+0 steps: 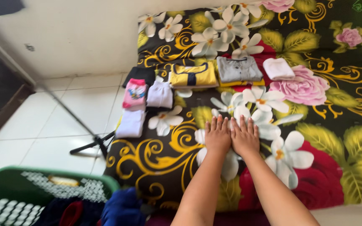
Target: The person folds a gray short-sleeved shirt, a dark patterned garment, and an orange garment by hand, placing each folded item on a floral-patterned bed next to other folded clothes. The person retrieves items from a green laundry basket and arranges them neatly on the bed.
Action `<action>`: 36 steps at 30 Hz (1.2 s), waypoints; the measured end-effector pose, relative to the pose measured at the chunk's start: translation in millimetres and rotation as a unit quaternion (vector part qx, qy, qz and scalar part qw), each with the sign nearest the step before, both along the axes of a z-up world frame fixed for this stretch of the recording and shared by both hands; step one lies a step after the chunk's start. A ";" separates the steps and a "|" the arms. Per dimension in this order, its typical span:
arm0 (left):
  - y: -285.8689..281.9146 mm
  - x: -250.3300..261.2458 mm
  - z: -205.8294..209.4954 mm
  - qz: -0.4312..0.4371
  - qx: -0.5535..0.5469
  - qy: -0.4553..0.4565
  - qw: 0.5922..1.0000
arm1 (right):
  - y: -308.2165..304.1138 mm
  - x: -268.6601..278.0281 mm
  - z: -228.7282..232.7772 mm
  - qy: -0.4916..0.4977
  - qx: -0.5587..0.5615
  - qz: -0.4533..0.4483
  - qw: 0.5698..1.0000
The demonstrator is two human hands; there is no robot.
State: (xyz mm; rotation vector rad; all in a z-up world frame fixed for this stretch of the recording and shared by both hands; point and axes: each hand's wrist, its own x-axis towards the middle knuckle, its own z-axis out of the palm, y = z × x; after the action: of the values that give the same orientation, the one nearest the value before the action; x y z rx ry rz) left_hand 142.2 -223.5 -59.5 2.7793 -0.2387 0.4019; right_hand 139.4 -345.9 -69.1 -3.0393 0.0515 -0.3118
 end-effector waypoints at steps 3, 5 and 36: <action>11.2 -40.7 5.6 0.007 0.003 0.031 0.999 | 11.7 -39.4 -2.0 -0.024 0.016 0.012 1.000; 19.2 -65.0 4.9 0.013 0.007 0.010 1.000 | 19.0 -62.8 -5.3 -0.049 0.018 0.025 0.998; 301.0 -316.5 117.4 0.128 0.214 -0.233 0.940 | 301.9 -275.0 109.8 -0.184 0.222 0.355 0.889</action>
State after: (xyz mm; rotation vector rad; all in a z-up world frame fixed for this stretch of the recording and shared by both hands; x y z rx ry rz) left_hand -174.3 77.5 57.8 3.1031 -0.0719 1.2111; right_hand -135.5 -44.0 40.7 -2.2881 -0.8596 -0.6770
